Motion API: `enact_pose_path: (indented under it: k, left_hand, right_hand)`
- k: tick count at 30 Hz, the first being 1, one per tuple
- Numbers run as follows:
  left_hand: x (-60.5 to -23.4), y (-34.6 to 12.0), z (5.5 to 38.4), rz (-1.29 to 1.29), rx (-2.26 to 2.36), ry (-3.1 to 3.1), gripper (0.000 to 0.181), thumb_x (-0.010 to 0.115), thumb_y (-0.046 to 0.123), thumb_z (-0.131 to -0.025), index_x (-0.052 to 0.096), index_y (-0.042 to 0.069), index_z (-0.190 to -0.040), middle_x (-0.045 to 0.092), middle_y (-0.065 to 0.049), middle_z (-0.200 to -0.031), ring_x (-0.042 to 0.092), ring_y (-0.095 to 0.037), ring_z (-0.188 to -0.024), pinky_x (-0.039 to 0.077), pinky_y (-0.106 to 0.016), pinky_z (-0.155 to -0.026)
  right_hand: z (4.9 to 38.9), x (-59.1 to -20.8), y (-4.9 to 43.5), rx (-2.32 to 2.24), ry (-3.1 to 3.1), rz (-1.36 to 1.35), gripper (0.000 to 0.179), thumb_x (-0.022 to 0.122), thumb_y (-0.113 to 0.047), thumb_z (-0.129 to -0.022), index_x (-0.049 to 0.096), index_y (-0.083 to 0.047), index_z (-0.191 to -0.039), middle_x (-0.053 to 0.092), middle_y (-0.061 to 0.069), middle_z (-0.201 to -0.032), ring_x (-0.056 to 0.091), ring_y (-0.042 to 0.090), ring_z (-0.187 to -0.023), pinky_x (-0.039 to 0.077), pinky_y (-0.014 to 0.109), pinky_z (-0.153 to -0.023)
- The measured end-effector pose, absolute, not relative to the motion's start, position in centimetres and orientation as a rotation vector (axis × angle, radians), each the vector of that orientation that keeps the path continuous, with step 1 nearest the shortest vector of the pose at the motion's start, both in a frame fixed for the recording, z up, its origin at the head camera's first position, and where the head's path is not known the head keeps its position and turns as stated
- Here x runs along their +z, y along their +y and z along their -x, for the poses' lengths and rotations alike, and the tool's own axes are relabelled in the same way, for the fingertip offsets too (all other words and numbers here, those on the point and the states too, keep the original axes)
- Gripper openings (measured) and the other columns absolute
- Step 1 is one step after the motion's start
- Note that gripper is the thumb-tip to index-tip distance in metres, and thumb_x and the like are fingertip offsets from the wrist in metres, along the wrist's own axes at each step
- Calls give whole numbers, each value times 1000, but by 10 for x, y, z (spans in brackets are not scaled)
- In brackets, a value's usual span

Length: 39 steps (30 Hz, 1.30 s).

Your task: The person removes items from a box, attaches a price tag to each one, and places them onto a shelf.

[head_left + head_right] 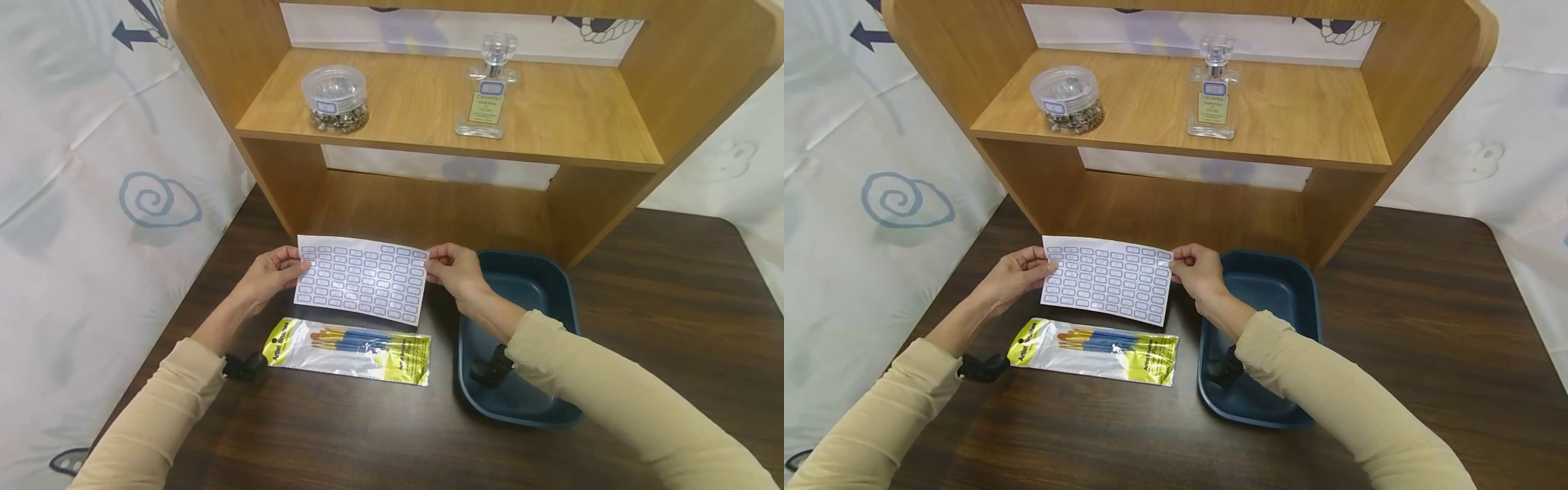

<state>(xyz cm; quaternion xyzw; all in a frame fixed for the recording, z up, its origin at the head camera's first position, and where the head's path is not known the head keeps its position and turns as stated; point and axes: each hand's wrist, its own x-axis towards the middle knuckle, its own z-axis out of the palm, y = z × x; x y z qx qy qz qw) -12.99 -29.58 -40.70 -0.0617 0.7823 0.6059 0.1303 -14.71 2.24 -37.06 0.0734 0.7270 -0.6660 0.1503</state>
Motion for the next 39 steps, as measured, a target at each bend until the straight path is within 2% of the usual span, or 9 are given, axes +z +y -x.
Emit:
enact_pose_path:
  k: [8,13,17,28,39]
  left_hand:
    - [-396,-285,128,192,1818,2250,24,62,12,-91,52,-1,-108,66,11,-82,63,-6,-74,54,-21,-69]
    - [-394,-283,126,202,1824,2228,25,62,10,-91,52,-3,-110,66,11,-81,64,-6,-72,54,-21,-68]
    - [-392,-281,126,188,1797,2235,28,61,9,-91,51,-5,-113,66,10,-82,64,-7,-72,53,-21,-67]
    - [-387,-275,128,177,1700,2271,36,64,12,-90,52,-6,-119,67,5,-86,64,-12,-73,55,-26,-71]
    - [-385,-270,127,163,1702,2263,36,64,11,-89,52,-8,-117,66,5,-84,64,-12,-72,55,-25,-70]
  right_hand:
    - [151,-366,39,-1837,2078,-172,22,59,3,-89,55,5,-111,53,8,-92,57,16,-82,54,19,-73]
    - [155,-361,47,-1684,2253,63,31,60,1,-89,52,3,-120,54,14,-106,54,20,-93,51,21,-80]
    - [161,-356,45,-1577,2403,254,32,62,-1,-88,55,2,-119,57,16,-111,53,24,-95,48,25,-81]
    - [170,-347,28,-1318,2403,520,22,66,1,-84,60,-1,-106,62,14,-103,57,26,-92,50,35,-86]
    - [168,-353,21,-1310,2388,526,22,66,3,-84,64,-3,-105,63,11,-93,58,22,-80,51,24,-72]
